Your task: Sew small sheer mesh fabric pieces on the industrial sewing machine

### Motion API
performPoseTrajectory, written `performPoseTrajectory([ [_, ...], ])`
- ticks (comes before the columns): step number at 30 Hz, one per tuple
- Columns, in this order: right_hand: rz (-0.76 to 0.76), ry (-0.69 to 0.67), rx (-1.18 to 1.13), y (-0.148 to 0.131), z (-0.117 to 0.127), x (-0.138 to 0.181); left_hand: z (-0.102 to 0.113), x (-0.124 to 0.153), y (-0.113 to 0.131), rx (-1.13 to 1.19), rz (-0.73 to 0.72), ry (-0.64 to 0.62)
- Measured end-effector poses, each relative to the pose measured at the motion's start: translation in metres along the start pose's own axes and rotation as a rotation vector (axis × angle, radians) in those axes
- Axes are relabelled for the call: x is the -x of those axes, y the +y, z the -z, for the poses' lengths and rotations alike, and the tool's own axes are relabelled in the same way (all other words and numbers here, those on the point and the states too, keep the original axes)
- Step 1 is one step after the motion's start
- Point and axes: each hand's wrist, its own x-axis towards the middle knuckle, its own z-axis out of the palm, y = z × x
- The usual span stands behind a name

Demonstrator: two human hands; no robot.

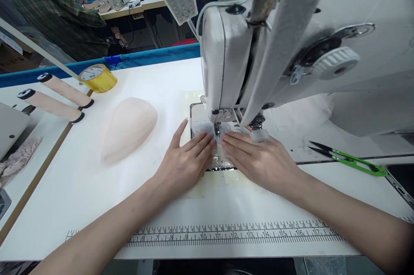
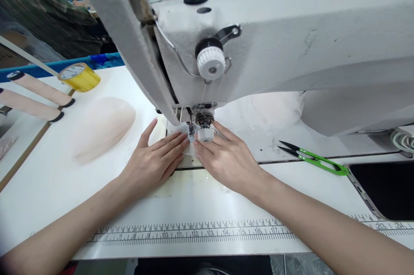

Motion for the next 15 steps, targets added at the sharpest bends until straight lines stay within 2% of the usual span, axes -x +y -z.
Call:
performPoseTrajectory([
  [15,-0.028,-0.036,-0.008,0.0006,-0.0024,-0.0031,-0.0025,-0.0044,-0.0047,0.024,0.042,-0.019],
])
